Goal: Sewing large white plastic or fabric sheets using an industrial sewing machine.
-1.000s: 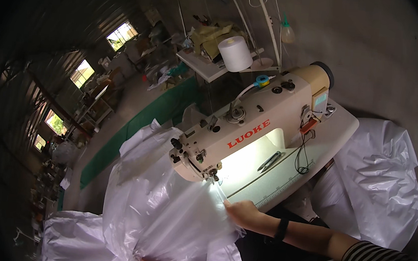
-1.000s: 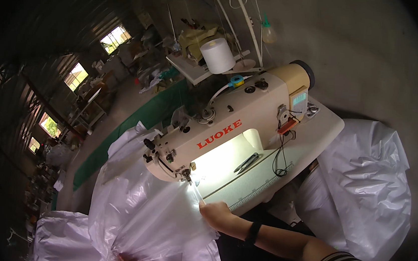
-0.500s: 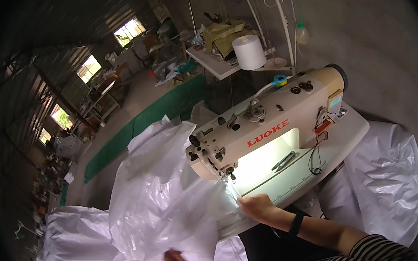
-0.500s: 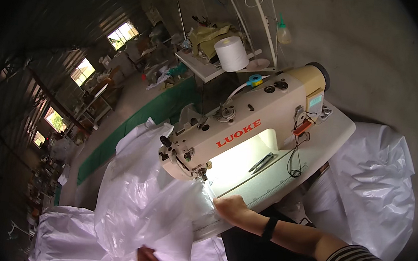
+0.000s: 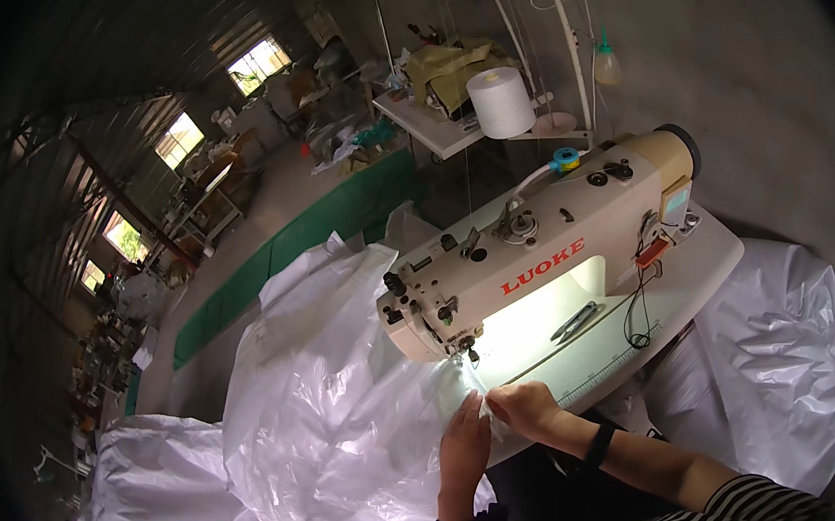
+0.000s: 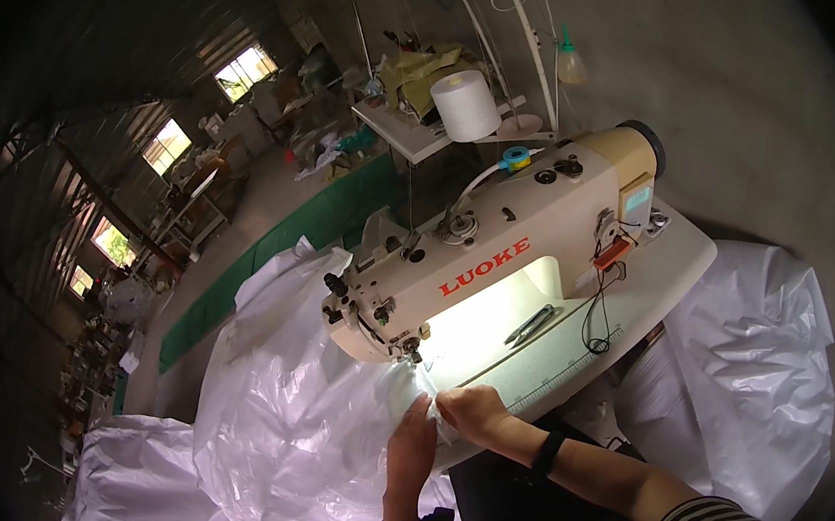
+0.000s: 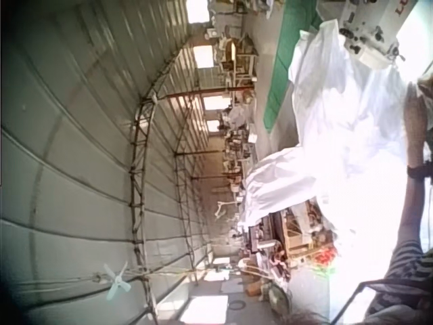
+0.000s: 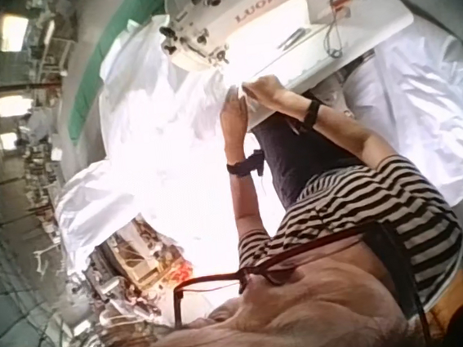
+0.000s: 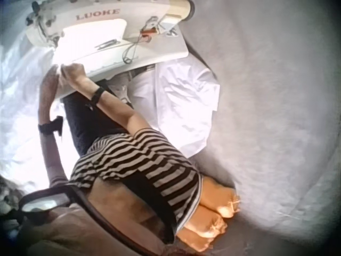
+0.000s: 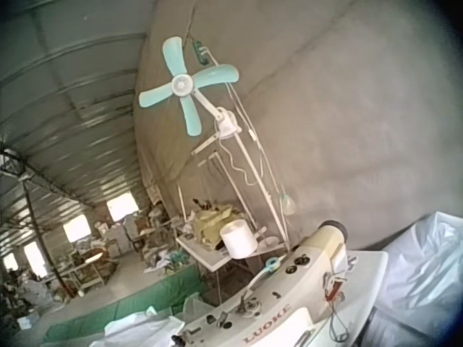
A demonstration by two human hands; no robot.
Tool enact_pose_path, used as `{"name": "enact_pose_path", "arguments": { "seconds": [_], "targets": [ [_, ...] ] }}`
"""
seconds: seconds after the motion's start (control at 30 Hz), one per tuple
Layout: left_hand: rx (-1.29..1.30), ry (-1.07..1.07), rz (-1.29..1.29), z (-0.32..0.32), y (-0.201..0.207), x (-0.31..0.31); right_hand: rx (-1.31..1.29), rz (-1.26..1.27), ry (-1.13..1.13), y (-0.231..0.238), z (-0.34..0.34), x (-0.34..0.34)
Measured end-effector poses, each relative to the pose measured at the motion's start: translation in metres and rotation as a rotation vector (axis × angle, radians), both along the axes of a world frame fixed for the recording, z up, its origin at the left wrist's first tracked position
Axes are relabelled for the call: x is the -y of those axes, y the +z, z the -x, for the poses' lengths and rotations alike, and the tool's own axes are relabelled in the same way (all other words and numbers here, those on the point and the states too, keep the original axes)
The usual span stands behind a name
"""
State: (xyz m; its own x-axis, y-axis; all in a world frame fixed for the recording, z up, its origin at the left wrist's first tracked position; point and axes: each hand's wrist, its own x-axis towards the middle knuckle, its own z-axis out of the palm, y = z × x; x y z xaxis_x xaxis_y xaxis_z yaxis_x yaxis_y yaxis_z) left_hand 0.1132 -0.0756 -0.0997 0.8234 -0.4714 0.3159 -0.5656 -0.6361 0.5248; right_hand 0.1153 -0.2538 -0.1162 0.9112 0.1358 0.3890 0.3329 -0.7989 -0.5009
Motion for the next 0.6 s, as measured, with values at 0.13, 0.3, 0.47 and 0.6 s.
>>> {"name": "enact_pose_path", "arguments": {
  "seconds": [0.13, 0.3, 0.47, 0.6],
  "targets": [
    [0.092, 0.094, -0.038, -0.001, -0.012, 0.013, 0.067, -0.138, 0.022, -0.001, -0.002, 0.006],
    [0.255, -0.017, -0.282, 0.001, -0.008, -0.009, 0.124, -0.149, 0.051, -0.005, 0.0, 0.007],
    [0.153, -0.25, -0.122, 0.006, -0.01, -0.014, 0.151, 0.037, 0.14, -0.006, -0.001, 0.009],
    [0.114, 0.144, -0.035, 0.011, -0.015, -0.003, 0.146, 0.127, 0.139, -0.003, -0.002, 0.014]
  ]
}}
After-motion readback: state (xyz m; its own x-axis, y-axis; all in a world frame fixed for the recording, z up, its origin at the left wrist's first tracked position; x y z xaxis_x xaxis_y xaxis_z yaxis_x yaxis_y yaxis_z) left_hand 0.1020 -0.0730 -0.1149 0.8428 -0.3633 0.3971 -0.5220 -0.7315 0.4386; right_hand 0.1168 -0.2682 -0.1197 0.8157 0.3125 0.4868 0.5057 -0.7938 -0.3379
